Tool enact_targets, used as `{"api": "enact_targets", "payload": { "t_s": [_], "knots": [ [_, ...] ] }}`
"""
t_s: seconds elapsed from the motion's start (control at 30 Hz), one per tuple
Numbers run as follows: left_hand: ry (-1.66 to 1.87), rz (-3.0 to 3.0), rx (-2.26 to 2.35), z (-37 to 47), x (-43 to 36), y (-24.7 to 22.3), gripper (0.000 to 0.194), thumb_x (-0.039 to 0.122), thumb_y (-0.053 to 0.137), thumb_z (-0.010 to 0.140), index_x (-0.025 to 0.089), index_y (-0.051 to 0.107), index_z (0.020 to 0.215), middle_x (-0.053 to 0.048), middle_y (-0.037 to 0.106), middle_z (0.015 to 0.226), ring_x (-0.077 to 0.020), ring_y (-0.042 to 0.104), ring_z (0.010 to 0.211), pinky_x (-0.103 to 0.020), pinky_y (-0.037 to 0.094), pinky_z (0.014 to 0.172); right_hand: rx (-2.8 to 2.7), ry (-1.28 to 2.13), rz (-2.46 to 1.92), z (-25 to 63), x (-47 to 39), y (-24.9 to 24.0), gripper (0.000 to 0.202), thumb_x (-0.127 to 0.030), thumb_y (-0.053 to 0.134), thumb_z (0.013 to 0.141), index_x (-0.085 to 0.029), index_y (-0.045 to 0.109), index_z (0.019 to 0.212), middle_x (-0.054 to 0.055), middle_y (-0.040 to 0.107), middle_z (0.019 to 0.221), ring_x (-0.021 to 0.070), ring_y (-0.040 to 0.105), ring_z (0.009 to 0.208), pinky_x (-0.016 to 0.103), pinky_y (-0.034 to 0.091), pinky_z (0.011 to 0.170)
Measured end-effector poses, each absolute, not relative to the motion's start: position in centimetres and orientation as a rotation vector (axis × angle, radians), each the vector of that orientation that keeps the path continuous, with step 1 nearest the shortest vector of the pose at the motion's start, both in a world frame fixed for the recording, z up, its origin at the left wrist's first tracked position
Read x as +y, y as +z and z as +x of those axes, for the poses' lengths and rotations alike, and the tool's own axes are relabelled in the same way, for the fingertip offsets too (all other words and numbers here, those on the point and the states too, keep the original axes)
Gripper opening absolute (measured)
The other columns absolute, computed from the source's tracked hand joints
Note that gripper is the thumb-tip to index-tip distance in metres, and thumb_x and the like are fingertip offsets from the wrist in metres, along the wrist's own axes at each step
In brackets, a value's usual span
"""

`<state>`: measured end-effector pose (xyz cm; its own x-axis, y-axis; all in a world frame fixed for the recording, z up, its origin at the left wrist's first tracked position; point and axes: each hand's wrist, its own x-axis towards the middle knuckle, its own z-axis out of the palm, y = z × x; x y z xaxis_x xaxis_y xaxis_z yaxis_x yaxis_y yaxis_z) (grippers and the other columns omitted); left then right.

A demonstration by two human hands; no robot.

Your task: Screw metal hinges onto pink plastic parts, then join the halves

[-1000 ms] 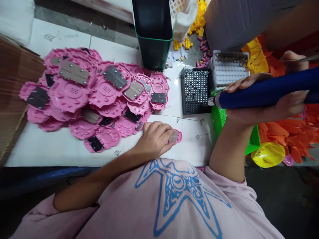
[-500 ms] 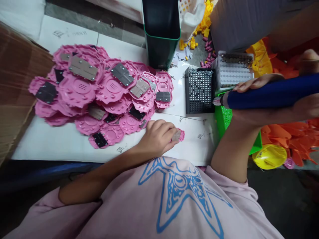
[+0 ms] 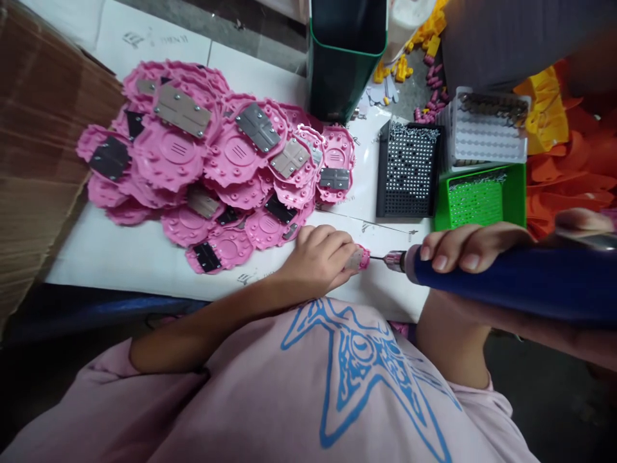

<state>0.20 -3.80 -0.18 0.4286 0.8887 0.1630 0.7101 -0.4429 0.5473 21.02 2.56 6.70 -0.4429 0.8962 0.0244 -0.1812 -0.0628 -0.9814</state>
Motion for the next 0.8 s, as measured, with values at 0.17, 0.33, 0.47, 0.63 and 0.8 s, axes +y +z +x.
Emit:
{"api": "enact_targets", "payload": {
  "t_s": [0.17, 0.33, 0.47, 0.63, 0.8],
  "knots": [
    [0.598, 2.283, 1.358, 0.3, -3.8, -0.1, 0.032, 0.039, 0.056, 0.085, 0.015, 0.058, 0.106, -0.01, 0.063, 0.105, -0.0243, 0.05, 0.096, -0.039, 0.03, 0.078, -1.291, 1.268, -0.724, 18.0, 1.8, 6.9, 0.07, -0.083, 0.036, 0.07, -0.033, 0.055, 0.115, 0.0, 0.048, 0.065, 0.0197, 0.048, 0.051, 0.038, 0.045, 0.05],
    [0.6, 2.264, 1.358, 0.3, -3.8, 0.0, 0.031, 0.039, 0.056, 0.085, 0.015, 0.058, 0.105, -0.008, 0.064, 0.103, -0.0235, 0.05, 0.094, -0.039, 0.029, 0.077, -1.361, 1.178, -0.793, 17.6, 1.5, 6.9, 0.073, -0.084, 0.026, 0.072, -0.033, 0.056, 0.114, 0.0, 0.044, 0.059, 0.02, 0.045, 0.046, 0.038, 0.043, 0.046],
    [0.607, 2.267, 1.362, 0.3, -3.8, -0.1, 0.031, 0.039, 0.055, 0.086, 0.015, 0.058, 0.107, -0.009, 0.064, 0.104, -0.0234, 0.051, 0.094, -0.039, 0.029, 0.077, -1.395, 1.155, -0.847, 17.6, 1.5, 6.9, 0.068, -0.084, 0.03, 0.07, -0.037, 0.054, 0.113, -0.001, 0.042, 0.059, 0.0189, 0.042, 0.045, 0.037, 0.042, 0.046],
    [0.601, 2.264, 1.359, 0.3, -3.8, -0.1, 0.031, 0.039, 0.055, 0.086, 0.016, 0.058, 0.107, -0.009, 0.064, 0.105, -0.0237, 0.05, 0.095, -0.039, 0.029, 0.077, -1.356, 1.304, -0.639, 18.0, 1.6, 6.4, 0.069, -0.083, 0.043, 0.065, -0.035, 0.052, 0.114, 0.0, 0.046, 0.068, 0.0207, 0.047, 0.055, 0.039, 0.043, 0.052],
    [0.604, 2.27, 1.377, 0.3, -3.8, 0.1, 0.03, 0.04, 0.055, 0.086, 0.015, 0.059, 0.103, -0.008, 0.064, 0.102, -0.0233, 0.051, 0.093, -0.039, 0.029, 0.076, -1.388, 1.213, -0.706, 17.7, 1.1, 6.2, 0.074, -0.085, 0.034, 0.068, -0.033, 0.051, 0.118, 0.0, 0.046, 0.067, 0.0197, 0.047, 0.053, 0.037, 0.044, 0.05]
  ]
}}
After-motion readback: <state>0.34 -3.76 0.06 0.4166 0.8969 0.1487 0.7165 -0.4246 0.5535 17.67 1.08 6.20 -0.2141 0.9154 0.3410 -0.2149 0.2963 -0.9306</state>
